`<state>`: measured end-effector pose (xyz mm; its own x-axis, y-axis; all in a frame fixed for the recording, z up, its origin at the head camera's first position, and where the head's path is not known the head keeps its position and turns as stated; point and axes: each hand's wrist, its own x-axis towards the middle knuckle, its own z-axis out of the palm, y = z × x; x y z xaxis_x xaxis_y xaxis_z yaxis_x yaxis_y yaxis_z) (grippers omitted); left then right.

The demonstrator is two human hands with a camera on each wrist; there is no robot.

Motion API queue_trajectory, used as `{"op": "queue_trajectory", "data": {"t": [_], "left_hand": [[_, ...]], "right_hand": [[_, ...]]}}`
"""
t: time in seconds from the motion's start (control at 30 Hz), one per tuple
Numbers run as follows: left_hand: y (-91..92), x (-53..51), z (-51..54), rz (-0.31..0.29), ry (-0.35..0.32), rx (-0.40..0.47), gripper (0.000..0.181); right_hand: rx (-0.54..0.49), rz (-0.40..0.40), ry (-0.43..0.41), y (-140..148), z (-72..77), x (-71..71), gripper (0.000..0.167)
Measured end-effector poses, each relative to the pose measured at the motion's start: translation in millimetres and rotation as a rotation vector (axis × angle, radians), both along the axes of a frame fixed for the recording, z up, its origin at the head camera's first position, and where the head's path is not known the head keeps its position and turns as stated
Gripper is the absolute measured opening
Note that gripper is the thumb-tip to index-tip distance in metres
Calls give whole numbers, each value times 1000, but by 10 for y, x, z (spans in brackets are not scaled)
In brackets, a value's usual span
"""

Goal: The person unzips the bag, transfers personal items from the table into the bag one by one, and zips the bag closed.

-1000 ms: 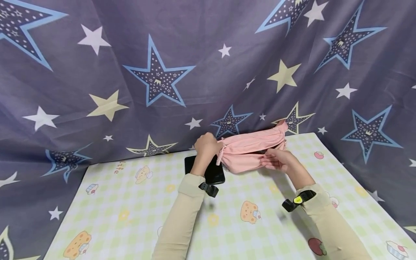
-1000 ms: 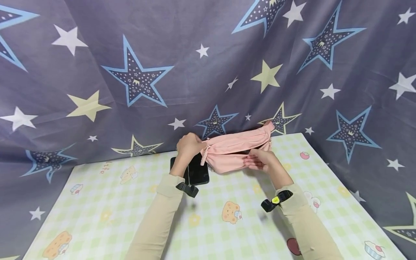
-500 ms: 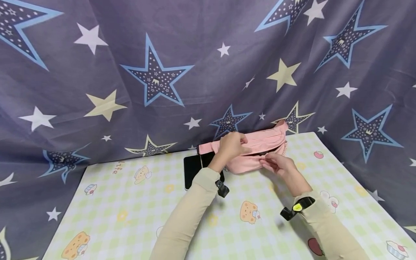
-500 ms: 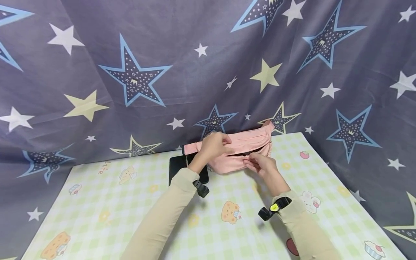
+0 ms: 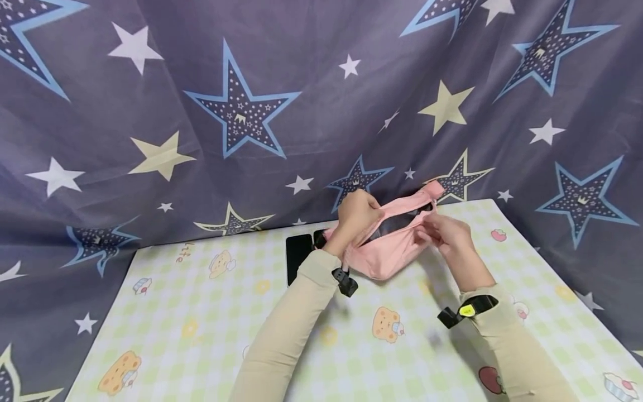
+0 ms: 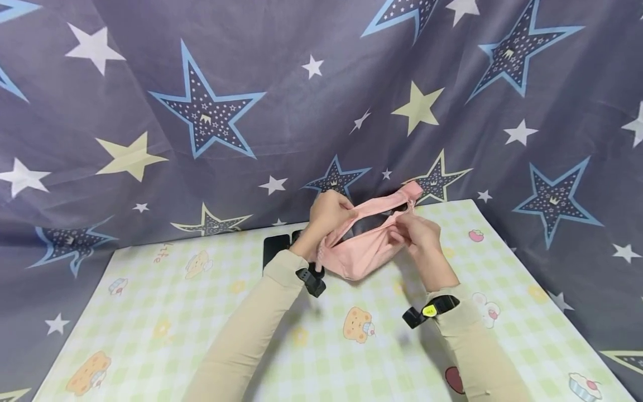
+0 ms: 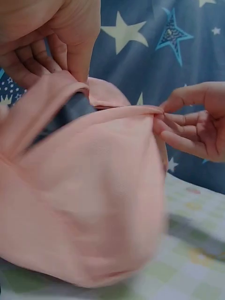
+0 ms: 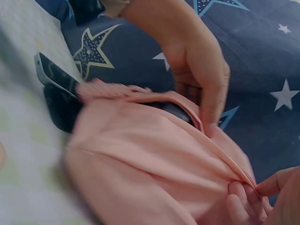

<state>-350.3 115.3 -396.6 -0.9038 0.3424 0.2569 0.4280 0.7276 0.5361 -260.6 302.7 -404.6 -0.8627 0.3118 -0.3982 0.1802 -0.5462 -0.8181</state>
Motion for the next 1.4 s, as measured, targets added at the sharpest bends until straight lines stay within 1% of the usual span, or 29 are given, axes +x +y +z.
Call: {"op": "queue_trajectory", "data": {"t": [0.07, 0.2, 0.3, 0.4, 0.5, 0.57, 0.63, 0.7, 0.8, 0.9, 0.93, 1.0, 1.1, 1.17, 1.23, 1.3, 1.37, 1.4], "left_hand": [[-17, 37, 30, 1, -60, 33, 12], [-50, 143, 108, -3, -223, 91, 15], [-80, 235, 180, -16, -330, 98, 15], [-103, 335, 232, -53, -430, 130, 12], [-112, 437, 261, -102, -522, 222, 7], [-110, 500, 263, -125, -565, 290, 8], [-103, 554, 257, -149, -607, 363, 9], [-96, 588, 237, -157, -626, 416, 10], [-102, 606, 182, -153, -627, 473, 12], [-130, 588, 90, -108, -608, 501, 11], [-139, 577, 50, -88, -613, 512, 10], [-155, 553, -36, -48, -621, 522, 8], [-171, 508, -179, 3, -653, 534, 5], [-183, 476, -264, 32, -677, 536, 4], [-197, 447, -333, 57, -698, 536, 4], [-211, 418, -380, 77, -708, 538, 4], [-217, 392, -404, 93, -698, 525, 5], [-218, 378, -406, 97, -680, 511, 7]], "right_hand": [[62, 10, 32, 26, 51, -7, 34], [210, 74, 96, 66, 151, 5, 32], [355, 130, 148, 74, 229, 24, 27], [522, 168, 183, 66, 313, 25, 17], [686, 197, 193, 53, 427, 9, 6], [776, 215, 201, 45, 506, -7, 10], [838, 237, 221, 31, 585, -23, 17], [886, 261, 252, 4, 654, -45, 22], [956, 287, 297, -64, 723, -97, 26], [1047, 308, 318, -150, 727, -179, 23], [1096, 312, 318, -176, 711, -212, 20], [1220, 329, 294, -221, 661, -278, 16], [1420, 357, 234, -272, 555, -375, 15], [1516, 374, 188, -298, 485, -432, 16], [1552, 387, 161, -315, 427, -483, 16], [1555, 401, 147, -330, 390, -523, 16], [1548, 424, 139, -343, 376, -551, 16], [1545, 440, 134, -350, 378, -561, 15]]}}
